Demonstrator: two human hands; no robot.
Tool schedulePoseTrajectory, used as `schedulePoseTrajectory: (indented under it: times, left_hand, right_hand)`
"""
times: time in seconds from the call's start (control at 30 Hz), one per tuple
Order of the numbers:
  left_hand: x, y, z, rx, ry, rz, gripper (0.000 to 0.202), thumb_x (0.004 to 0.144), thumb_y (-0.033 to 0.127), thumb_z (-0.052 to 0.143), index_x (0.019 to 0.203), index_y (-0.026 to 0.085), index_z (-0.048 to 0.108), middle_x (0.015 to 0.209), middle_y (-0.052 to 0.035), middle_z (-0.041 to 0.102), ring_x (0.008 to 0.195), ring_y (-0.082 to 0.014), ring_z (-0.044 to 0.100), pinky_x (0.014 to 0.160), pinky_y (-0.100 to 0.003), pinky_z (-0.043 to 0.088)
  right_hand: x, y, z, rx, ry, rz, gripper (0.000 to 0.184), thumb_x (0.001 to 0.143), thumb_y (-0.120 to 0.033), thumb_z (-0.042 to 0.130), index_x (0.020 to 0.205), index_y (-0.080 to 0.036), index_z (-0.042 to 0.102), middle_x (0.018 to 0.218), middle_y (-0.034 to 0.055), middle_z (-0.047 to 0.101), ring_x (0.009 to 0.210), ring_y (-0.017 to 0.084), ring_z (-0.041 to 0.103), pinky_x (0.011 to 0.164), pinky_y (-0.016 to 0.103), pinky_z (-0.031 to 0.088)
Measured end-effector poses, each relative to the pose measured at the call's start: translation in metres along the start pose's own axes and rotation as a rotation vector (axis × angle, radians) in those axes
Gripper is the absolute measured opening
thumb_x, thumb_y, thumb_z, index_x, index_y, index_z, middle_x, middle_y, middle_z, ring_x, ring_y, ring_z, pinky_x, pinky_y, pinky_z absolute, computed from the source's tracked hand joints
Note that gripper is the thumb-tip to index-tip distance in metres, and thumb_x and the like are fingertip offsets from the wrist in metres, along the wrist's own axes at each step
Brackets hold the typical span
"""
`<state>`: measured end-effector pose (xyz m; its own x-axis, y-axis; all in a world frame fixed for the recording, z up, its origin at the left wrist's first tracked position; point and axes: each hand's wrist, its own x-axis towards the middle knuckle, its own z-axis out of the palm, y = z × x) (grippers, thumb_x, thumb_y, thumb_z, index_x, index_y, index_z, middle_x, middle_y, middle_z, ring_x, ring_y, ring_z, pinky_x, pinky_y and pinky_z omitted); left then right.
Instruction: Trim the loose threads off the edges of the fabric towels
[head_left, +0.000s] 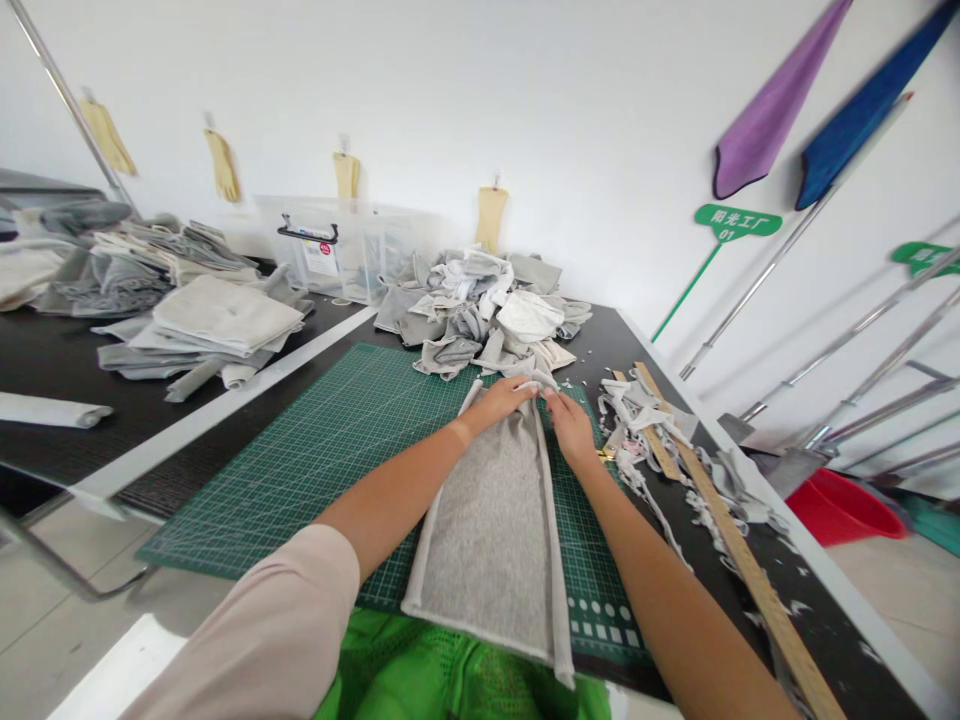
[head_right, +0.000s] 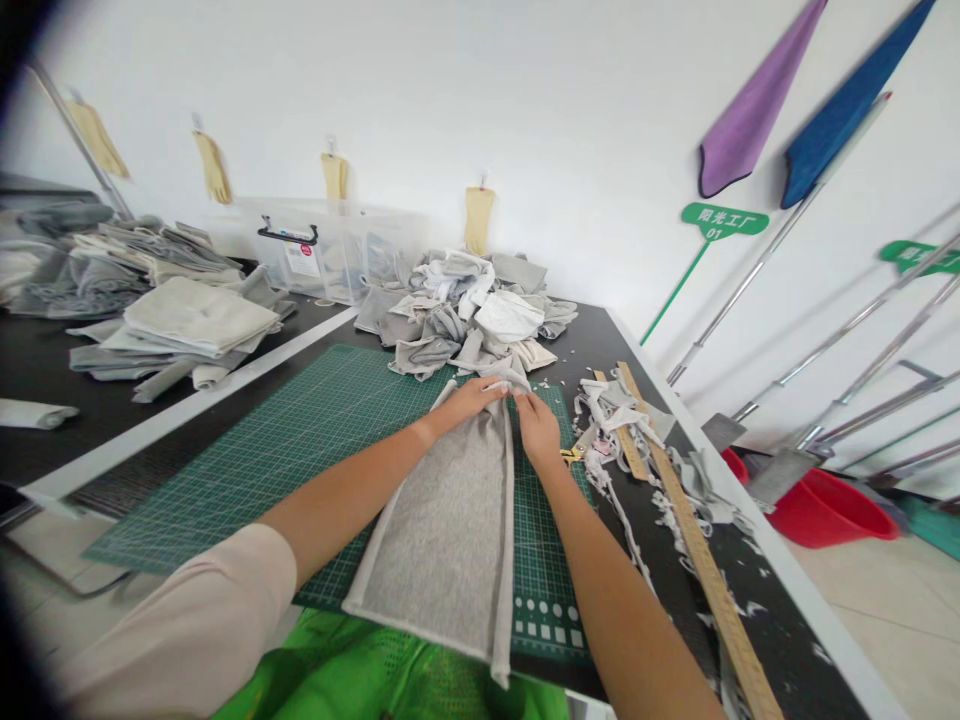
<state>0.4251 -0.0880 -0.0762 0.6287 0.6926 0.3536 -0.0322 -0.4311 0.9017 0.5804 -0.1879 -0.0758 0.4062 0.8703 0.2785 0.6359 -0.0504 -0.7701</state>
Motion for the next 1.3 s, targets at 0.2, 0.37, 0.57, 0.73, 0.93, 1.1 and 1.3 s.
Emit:
schedulePoseTrajectory:
  times: [0.2, 0.37, 0.57, 0.73, 0.93, 1.1, 1.3]
  left_hand:
    - [0.002, -0.004, 0.000, 0.064, 0.006, 0.067, 0.026, 0.095, 0.039, 0.056, 0.085, 0.017, 0.063, 0.086, -0.0028, 0.063, 0.087, -0.0190, 0.057, 0.087, -0.029, 0.048]
    - [0.004, -0.010, 0.000, 0.099, -0.029, 0.082, 0.029, 0.096, 0.040, 0.054, 0.081, 0.017, 0.060, 0.083, -0.0027, 0.062, 0.085, -0.0193, 0.056, 0.085, -0.029, 0.048]
    - [0.005, -0.014, -0.001, 0.094, -0.051, 0.107, 0.030, 0.096, 0.043, 0.052, 0.084, 0.017, 0.060, 0.085, -0.0026, 0.062, 0.085, -0.0189, 0.056, 0.085, -0.029, 0.046]
    - [0.005, -0.014, -0.001, 0.080, -0.075, 0.117, 0.033, 0.098, 0.043, 0.051, 0.085, 0.015, 0.063, 0.087, -0.0042, 0.065, 0.086, -0.0196, 0.057, 0.087, -0.030, 0.047]
    - [0.007, -0.017, 0.000, 0.113, -0.084, 0.122, 0.036, 0.100, 0.043, 0.048, 0.086, 0.014, 0.063, 0.090, -0.0067, 0.068, 0.088, -0.0204, 0.058, 0.089, -0.031, 0.047]
    - [0.007, -0.017, -0.001, 0.098, -0.101, 0.138, 0.038, 0.100, 0.048, 0.048, 0.085, 0.015, 0.062, 0.090, -0.0071, 0.068, 0.089, -0.0205, 0.058, 0.089, -0.031, 0.047]
    - [0.004, -0.013, -0.002, 0.090, -0.111, 0.134, 0.041, 0.100, 0.050, 0.048, 0.088, 0.015, 0.063, 0.092, -0.0081, 0.069, 0.091, -0.0212, 0.059, 0.092, -0.032, 0.048]
  right_hand:
    - [-0.001, -0.001, 0.000, -0.054, -0.051, -0.036, 0.058, 0.099, -0.072, 0.037, 0.075, -0.023, 0.057, 0.076, 0.0014, 0.064, 0.072, 0.020, 0.054, 0.066, 0.030, 0.032]
    - [-0.002, -0.002, 0.001, -0.054, -0.043, -0.039, 0.056, 0.099, -0.071, 0.038, 0.072, -0.023, 0.053, 0.074, 0.0011, 0.062, 0.072, 0.020, 0.053, 0.066, 0.030, 0.032]
    - [-0.004, -0.002, 0.001, -0.054, -0.039, -0.062, 0.055, 0.101, -0.069, 0.037, 0.074, -0.024, 0.053, 0.076, 0.0007, 0.062, 0.074, 0.020, 0.053, 0.068, 0.031, 0.032]
    - [-0.004, -0.002, 0.000, -0.058, -0.050, -0.074, 0.054, 0.101, -0.069, 0.036, 0.075, -0.024, 0.052, 0.077, 0.0008, 0.063, 0.073, 0.020, 0.054, 0.068, 0.031, 0.031]
    - [-0.005, -0.003, 0.000, -0.059, -0.059, -0.086, 0.055, 0.101, -0.070, 0.036, 0.076, -0.024, 0.053, 0.079, 0.0020, 0.065, 0.076, 0.022, 0.056, 0.070, 0.031, 0.033]
    - [-0.006, -0.005, 0.000, -0.061, -0.068, -0.096, 0.053, 0.102, -0.067, 0.035, 0.076, -0.024, 0.053, 0.080, 0.0024, 0.065, 0.076, 0.022, 0.056, 0.070, 0.031, 0.033]
    - [-0.005, -0.002, 0.000, -0.069, -0.070, -0.111, 0.053, 0.103, -0.066, 0.034, 0.078, -0.025, 0.054, 0.080, 0.0027, 0.065, 0.074, 0.022, 0.056, 0.069, 0.031, 0.033]
